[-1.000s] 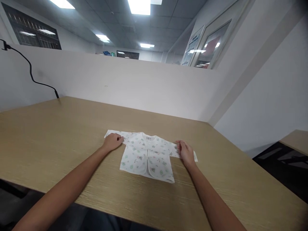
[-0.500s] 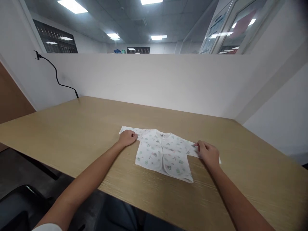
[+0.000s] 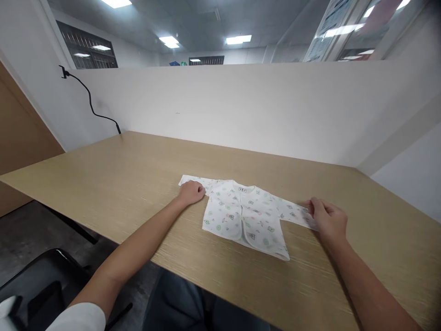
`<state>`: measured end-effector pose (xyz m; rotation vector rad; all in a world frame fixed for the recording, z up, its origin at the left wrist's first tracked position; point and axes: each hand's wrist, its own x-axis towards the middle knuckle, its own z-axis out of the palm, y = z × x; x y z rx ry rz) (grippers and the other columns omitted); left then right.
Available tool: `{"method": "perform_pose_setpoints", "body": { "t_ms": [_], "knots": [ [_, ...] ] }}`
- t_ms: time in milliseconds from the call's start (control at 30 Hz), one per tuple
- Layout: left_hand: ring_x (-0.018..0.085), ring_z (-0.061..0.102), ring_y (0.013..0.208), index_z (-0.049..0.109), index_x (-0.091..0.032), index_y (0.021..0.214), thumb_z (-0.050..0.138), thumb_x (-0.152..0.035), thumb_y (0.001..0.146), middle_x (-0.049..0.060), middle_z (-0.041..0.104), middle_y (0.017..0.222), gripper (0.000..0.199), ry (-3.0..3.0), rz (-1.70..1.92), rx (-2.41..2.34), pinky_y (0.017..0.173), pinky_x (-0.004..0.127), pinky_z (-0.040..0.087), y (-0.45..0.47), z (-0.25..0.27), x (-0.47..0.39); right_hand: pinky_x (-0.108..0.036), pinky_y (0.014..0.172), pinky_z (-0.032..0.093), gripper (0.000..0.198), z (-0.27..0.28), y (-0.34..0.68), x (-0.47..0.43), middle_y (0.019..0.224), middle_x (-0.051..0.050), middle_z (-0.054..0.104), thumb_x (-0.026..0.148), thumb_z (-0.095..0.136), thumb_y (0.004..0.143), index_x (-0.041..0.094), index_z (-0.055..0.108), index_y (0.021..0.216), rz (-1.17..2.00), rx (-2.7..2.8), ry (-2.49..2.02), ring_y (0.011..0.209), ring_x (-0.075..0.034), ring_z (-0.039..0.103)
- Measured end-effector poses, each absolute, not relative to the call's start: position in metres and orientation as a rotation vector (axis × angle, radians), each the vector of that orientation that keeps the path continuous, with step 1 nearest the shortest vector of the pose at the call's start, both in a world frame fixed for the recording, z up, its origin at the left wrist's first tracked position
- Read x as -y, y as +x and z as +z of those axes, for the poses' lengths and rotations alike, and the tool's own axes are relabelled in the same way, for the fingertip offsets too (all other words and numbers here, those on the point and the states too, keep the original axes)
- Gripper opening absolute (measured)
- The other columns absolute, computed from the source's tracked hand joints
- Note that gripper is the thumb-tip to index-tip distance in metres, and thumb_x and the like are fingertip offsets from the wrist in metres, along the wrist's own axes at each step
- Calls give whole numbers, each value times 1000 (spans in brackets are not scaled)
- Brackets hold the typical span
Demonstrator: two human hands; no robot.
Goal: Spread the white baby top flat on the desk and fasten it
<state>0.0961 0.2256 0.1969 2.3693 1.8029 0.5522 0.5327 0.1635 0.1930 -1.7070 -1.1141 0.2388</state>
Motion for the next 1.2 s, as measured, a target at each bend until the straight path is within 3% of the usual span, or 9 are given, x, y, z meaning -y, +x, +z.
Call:
{"method": "perform_pose_setpoints", "body": {
  "t_ms": [167,400,667,867,1000,1200],
  "knots": [
    [27,64,85,74,-16,81,44,-34,91,14,72,89,36,2417,480,-1889,76,35,43,103,198,-220,-33,71,40,30,191,523,-164,69,-7,66,39,50,78,21,58,56,234,1197,-1764,69,-21,59],
    [25,63,81,72,-18,77,45,-37,90,12,71,84,36,2359,468,-1899,73,33,43,102,199,-220,-34,69,39,35,187,510,-169,71,-7,69,45,51,75,19,75,80,304,1384,-1907,75,-26,61],
    [19,57,69,63,-19,64,48,-39,86,6,69,74,33,2327,522,-1762,60,30,34,96,201,-224,-31,67,38,37,176,509,-172,77,-5,71,48,49,79,20,74,77,255,1561,-1916,75,-23,59],
    [21,57,71,59,-20,62,46,-40,85,5,69,75,33,2385,480,-1743,58,30,28,95,205,-224,-29,69,36,31,179,499,-167,83,-6,71,38,47,86,18,70,82,150,1641,-1956,79,-20,58],
    [21,55,71,55,-20,61,45,-44,85,4,67,75,36,2396,449,-1752,57,29,26,95,207,-227,-31,76,33,23,186,485,-161,93,-7,69,33,48,90,20,66,87,-109,1732,-2087,92,-22,55],
    [20,53,68,51,-20,60,44,-47,86,4,64,71,38,2356,405,-1775,57,30,26,96,213,-223,-33,81,35,18,191,474,-155,102,-8,66,31,49,93,20,63,95,-145,1768,-2126,102,-24,53]
  ]
}}
